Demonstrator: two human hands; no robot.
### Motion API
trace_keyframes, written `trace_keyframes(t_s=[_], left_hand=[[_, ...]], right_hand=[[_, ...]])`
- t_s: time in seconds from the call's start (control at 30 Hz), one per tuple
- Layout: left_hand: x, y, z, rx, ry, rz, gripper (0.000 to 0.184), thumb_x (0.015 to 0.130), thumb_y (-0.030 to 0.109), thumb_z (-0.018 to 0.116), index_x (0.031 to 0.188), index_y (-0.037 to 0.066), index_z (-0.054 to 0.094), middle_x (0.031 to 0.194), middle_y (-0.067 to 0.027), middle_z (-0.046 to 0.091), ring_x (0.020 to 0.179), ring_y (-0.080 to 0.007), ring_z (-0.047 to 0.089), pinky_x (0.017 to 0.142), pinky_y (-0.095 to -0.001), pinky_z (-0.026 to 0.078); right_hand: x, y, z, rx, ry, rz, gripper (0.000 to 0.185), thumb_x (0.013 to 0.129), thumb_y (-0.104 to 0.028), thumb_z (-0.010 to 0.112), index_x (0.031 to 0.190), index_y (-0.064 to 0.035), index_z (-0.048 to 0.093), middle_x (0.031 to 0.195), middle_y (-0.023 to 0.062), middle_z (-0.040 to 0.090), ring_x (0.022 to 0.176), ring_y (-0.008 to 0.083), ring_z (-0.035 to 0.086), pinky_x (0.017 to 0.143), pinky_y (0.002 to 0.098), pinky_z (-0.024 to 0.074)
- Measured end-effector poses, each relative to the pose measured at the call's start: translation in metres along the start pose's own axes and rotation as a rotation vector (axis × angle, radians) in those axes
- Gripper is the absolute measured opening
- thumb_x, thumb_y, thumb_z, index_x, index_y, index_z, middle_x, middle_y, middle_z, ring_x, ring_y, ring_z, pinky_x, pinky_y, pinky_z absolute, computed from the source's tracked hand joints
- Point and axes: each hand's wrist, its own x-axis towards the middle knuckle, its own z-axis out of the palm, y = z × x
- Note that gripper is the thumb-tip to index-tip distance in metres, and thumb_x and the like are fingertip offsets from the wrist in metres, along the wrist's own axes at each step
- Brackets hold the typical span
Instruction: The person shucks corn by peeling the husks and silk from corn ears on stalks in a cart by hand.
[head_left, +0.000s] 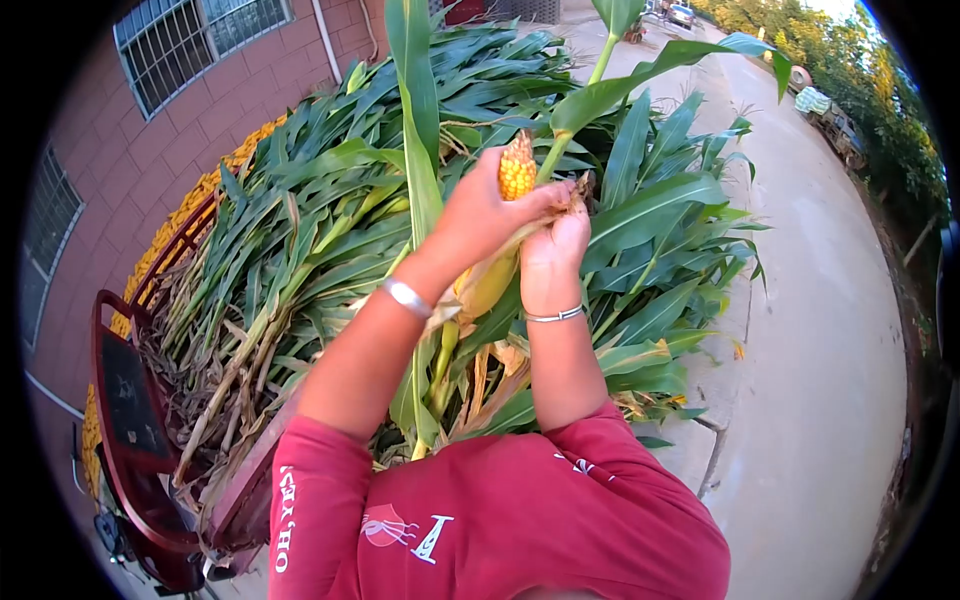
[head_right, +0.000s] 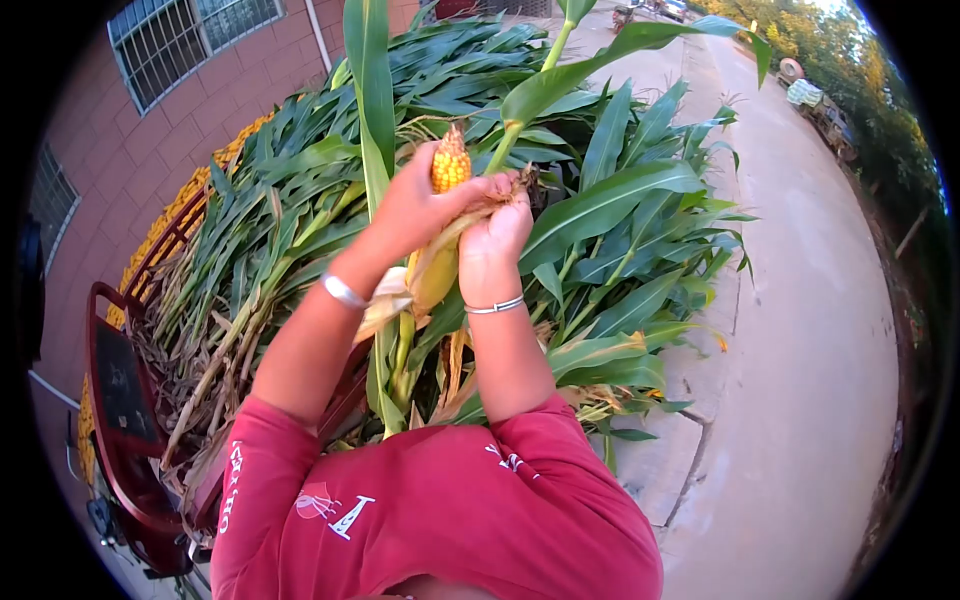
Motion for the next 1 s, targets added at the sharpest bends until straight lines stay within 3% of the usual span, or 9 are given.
trace_keyframes(t_s=[0.07, 0.17, 0.23, 0.27, 0.37, 0.67, 0.8, 0.87, 1.0], left_hand=[[0.004, -0.032, 0.022, -0.085, 0.193, 0.04, 0.059, 0.073, 0.033, 0.079, 0.11, -0.004, 0.052, 0.088, -0.0156, 0.066, 0.079, -0.023, 0.064, 0.072, -0.0354, 0.05], [-0.003, -0.049, 0.013, -0.215, 0.322, 0.048, 0.043, 0.074, 0.026, 0.078, 0.098, -0.002, 0.055, 0.078, -0.0108, 0.065, 0.068, -0.0189, 0.062, 0.063, -0.0323, 0.05], [0.005, -0.059, -0.019, -0.476, 0.288, -0.106, 0.028, 0.078, 0.021, 0.074, 0.089, 0.001, 0.057, 0.075, -0.0061, 0.063, 0.062, -0.0145, 0.061, 0.057, -0.0288, 0.05], [0.009, -0.061, -0.038, -0.55, 0.28, -0.149, 0.025, 0.079, 0.019, 0.073, 0.088, 0.002, 0.057, 0.074, -0.0049, 0.063, 0.061, -0.0139, 0.061, 0.056, -0.0283, 0.05], [-0.01, -0.079, -0.032, -0.54, 0.215, -0.187, 0.024, 0.081, 0.017, 0.072, 0.09, 0.002, 0.056, 0.074, -0.0046, 0.062, 0.06, -0.0139, 0.061, 0.056, -0.0286, 0.051], [-0.033, -0.069, -0.004, -0.468, 0.119, -0.077, 0.032, 0.078, 0.021, 0.075, 0.095, 0.002, 0.056, 0.075, -0.0005, 0.06, 0.064, -0.0088, 0.057, 0.059, -0.0258, 0.048], [-0.037, -0.063, 0.001, -0.341, 0.134, -0.018, 0.029, 0.08, 0.02, 0.076, 0.092, 0.005, 0.054, 0.077, 0.001, 0.059, 0.066, -0.0071, 0.055, 0.061, -0.0235, 0.047], [-0.041, -0.053, 0.001, -0.307, 0.129, -0.053, 0.032, 0.079, 0.022, 0.077, 0.094, 0.004, 0.054, 0.077, 0.0011, 0.058, 0.067, -0.0064, 0.054, 0.062, -0.0234, 0.047], [-0.052, -0.042, 0.008, -0.194, 0.142, 0.021, 0.045, 0.074, 0.024, 0.079, 0.099, -0.001, 0.052, 0.074, -0.0082, 0.06, 0.064, -0.0151, 0.057, 0.059, -0.0302, 0.047]], right_hand=[[-0.012, 0.008, 0.011, -0.084, 0.155, -0.056, 0.019, 0.096, -0.012, 0.043, 0.077, -0.0106, 0.043, 0.064, -0.0013, 0.038, 0.059, 0.0129, 0.038, 0.061, 0.0269, 0.0392], [-0.036, 0.0, 0.007, -0.188, -0.214, 0.125, 0.026, 0.097, -0.01, 0.038, 0.071, -0.0122, 0.041, 0.059, -0.002, 0.033, 0.054, 0.0121, 0.033, 0.054, 0.0271, 0.0336], [-0.101, -0.02, -0.024, -0.839, -0.399, 0.393, 0.034, 0.099, -0.023, 0.038, 0.067, -0.0117, 0.038, 0.056, -0.0019, 0.035, 0.052, 0.0134, 0.035, 0.051, 0.0273, 0.0314], [-0.132, -0.031, -0.061, -1.406, -0.862, 0.143, 0.021, 0.094, -0.014, 0.043, 0.09, 0.0018, 0.057, 0.063, 0.0017, 0.049, 0.058, 0.0083, 0.044, 0.052, 0.0239, 0.0342], [-0.154, -0.056, -0.165, -0.839, -0.379, 0.658, 0.019, 0.099, -0.011, 0.038, 0.098, 0.0009, 0.054, 0.069, 0.0002, 0.047, 0.058, 0.0084, 0.039, 0.053, 0.0228, 0.0339], [-0.16, -0.057, -0.165, -0.959, -0.348, 0.66, 0.018, 0.1, -0.016, 0.044, 0.109, -0.0022, 0.05, 0.073, 0.0022, 0.05, 0.062, 0.0093, 0.045, 0.057, 0.0219, 0.0376], [-0.155, -0.034, -0.114, -1.119, -0.412, 0.345, 0.044, 0.087, -0.009, 0.063, 0.125, -0.0018, 0.042, 0.1, 0.0097, 0.056, 0.096, 0.017, 0.056, 0.082, 0.0275, 0.0463], [-0.146, -0.017, -0.094, -1.65, -0.522, -0.192, 0.064, 0.08, -0.015, 0.071, 0.132, -0.0007, 0.037, 0.108, 0.0128, 0.057, 0.109, 0.025, 0.054, 0.091, 0.035, 0.0444], [-0.118, 0.013, -0.105, -2.026, -0.553, -0.326, 0.08, 0.068, -0.027, 0.081, 0.132, -0.0025, 0.041, 0.121, 0.0199, 0.055, 0.121, 0.0343, 0.046, 0.098, 0.0413, 0.04]])
